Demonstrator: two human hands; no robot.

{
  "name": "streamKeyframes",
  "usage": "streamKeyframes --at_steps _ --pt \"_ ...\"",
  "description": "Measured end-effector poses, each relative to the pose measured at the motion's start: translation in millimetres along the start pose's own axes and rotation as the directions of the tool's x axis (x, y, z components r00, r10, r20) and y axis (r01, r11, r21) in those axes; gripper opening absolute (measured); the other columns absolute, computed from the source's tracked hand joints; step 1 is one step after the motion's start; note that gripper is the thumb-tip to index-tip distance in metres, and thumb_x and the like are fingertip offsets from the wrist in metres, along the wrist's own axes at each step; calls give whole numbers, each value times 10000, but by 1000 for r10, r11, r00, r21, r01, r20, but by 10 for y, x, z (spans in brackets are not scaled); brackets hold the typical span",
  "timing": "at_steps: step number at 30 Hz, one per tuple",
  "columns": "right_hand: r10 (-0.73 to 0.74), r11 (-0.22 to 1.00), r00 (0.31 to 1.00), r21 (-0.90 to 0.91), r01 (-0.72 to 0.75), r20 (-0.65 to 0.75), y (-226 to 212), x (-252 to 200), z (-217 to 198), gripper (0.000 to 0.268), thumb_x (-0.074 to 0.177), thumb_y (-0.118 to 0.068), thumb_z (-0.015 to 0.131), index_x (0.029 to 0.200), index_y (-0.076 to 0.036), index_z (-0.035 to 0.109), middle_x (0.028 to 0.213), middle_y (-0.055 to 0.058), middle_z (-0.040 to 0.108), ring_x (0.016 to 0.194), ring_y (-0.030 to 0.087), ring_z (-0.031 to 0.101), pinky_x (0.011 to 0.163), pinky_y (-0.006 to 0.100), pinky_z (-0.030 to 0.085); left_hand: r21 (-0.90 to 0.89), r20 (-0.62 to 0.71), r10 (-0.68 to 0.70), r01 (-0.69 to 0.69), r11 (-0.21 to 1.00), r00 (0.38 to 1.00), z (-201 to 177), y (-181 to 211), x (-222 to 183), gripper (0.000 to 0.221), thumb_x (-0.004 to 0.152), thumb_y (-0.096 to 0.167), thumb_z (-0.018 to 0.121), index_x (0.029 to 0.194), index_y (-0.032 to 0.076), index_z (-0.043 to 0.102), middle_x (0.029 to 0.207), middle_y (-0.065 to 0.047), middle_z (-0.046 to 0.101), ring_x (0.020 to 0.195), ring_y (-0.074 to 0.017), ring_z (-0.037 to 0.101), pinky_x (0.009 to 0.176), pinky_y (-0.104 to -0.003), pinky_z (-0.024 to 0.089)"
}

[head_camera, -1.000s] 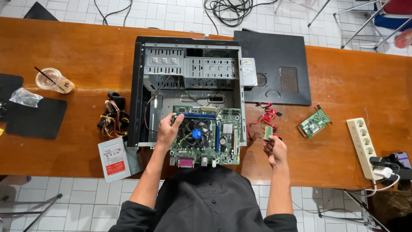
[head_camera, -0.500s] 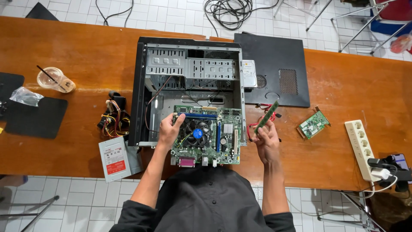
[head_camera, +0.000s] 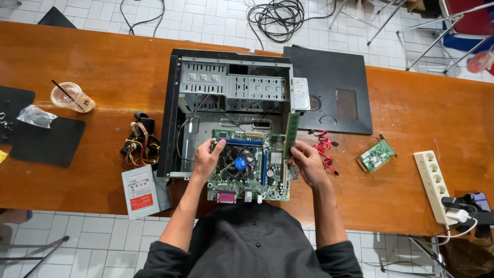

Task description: Assembling a computer by installing the motherboard and RAM into the chassis.

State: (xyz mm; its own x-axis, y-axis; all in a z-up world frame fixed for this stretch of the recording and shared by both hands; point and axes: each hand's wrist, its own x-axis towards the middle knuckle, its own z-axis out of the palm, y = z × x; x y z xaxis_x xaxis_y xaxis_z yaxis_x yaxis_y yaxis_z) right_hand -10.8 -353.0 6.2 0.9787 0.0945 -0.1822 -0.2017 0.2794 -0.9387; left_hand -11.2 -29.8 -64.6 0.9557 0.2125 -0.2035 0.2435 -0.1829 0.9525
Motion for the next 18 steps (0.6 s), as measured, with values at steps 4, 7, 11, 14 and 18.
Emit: streamKeyframes --at_steps 4,7,11,14,18 --pt "-40 971 998 -235 49 45 -337 163 217 216 956 -62 712 1153 21 744 839 171 708 634 232 678 577 308 553 -6 5 -1 1 1000 1000 2 10 -3 404 936 480 719 791 104 692 584 -54 539 628 -145 504 605 -339 461" --pt "-26 959 994 -280 54 106 -533 289 473 252 924 -34 737 1163 44 711 839 155 722 626 200 691 574 290 571 -20 15 2 -2 1000 1000 -17 45 -12 407 938 482 709 801 100 694 587 -55 555 622 -148 507 604 -338 463" --pt "-12 928 977 -362 91 214 -505 479 588 215 896 2 750 1109 29 731 830 154 750 649 182 717 582 274 585 -38 3 9 -8 999 1000 -31 113 -51 382 932 464 721 807 104 696 596 -45 552 639 -129 511 607 -317 461" --pt "16 907 967 -411 93 256 -537 540 647 202 888 3 757 1089 13 747 828 147 759 664 175 724 601 276 597 -50 5 9 -9 999 1000 -48 114 -56 368 936 451 718 813 105 697 599 -43 562 634 -132 514 608 -319 462" --pt "87 887 954 -458 57 286 -602 572 684 206 883 10 748 1087 -10 770 836 141 764 679 149 712 621 264 602 -57 16 15 -14 998 1000 -46 -58 -16 348 935 436 715 826 105 701 600 -34 555 623 -137 500 602 -313 447"
